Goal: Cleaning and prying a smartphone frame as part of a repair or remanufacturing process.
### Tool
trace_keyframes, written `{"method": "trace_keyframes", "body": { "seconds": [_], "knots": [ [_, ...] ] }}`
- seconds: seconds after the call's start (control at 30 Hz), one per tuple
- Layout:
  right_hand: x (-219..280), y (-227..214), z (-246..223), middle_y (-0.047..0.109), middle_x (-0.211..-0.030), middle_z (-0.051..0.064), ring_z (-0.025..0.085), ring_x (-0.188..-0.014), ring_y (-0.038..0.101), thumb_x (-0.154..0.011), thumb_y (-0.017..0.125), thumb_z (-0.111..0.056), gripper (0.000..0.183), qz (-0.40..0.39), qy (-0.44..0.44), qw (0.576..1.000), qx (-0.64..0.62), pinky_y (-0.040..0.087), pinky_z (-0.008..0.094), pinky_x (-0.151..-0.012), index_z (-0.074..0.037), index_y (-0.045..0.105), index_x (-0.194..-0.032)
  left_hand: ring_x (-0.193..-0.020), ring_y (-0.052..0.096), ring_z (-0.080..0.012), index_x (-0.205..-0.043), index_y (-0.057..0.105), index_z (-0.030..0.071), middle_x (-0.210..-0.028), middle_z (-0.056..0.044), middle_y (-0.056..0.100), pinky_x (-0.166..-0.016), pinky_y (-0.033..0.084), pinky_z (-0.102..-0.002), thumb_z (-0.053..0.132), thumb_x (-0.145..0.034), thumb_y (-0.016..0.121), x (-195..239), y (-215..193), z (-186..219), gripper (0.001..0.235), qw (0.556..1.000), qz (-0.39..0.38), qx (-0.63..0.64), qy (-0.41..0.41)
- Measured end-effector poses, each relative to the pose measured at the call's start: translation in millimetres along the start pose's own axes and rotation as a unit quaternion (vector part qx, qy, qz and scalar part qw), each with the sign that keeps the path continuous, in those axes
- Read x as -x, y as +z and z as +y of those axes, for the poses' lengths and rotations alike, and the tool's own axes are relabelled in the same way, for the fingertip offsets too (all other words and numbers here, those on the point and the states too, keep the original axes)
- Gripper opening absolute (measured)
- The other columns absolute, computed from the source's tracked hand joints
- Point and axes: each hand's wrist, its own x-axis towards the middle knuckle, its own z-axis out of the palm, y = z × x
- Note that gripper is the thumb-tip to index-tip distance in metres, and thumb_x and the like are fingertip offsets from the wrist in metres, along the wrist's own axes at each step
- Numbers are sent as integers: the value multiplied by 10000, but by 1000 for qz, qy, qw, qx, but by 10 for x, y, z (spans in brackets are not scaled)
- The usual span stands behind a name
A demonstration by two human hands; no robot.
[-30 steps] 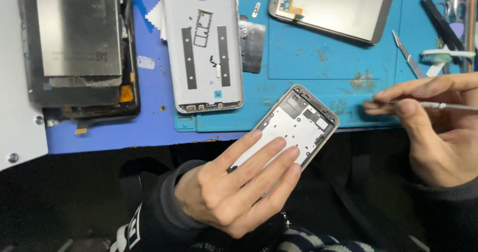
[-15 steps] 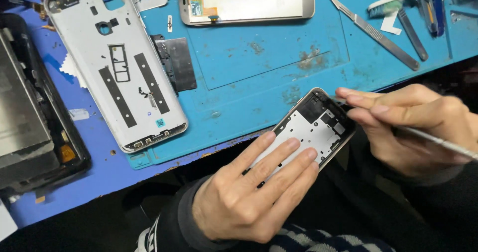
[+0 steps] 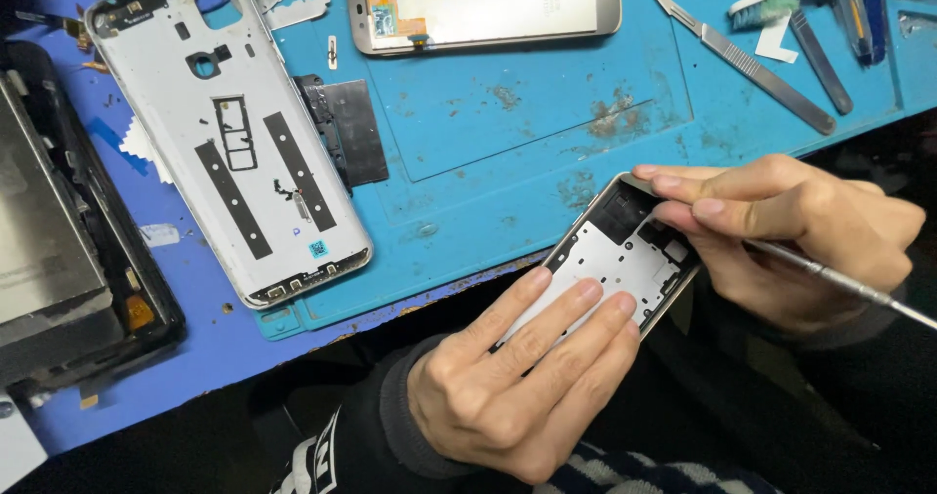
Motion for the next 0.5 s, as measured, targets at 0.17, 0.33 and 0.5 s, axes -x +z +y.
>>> {"method": "trace_keyframes", "body": {
  "seconds": [0.17,0.33,0.5],
  "knots": [
    [7,9,33,684,-869,229,341,-933,755,-831,791,128,298,2,6,1000,-13,655,454,-888,53,514,-910,-1087,739,-257,-1050,776,18,-1119,-130,758,-980,581,-407,103,-950,680,0,28,15,163,1000,25,-12,-5],
    [100,6,192,672,-871,209,353,-939,746,-826,753,119,280,-13,-17,998,-54,646,439,-864,70,495,-921,-1090,739,-244,-1050,781,30,-1124,-122,758,-982,585,-395,107,-947,699,11,38,9,153,999,33,-20,-2],
    [189,37,285,684,-869,218,371,-947,746,-798,733,157,266,-39,5,998,-54,646,456,-864,56,513,-909,-1096,735,-247,-1051,780,24,-1125,-121,758,-983,585,-398,107,-949,695,12,32,-2,157,999,37,-5,-9]
  ]
}}
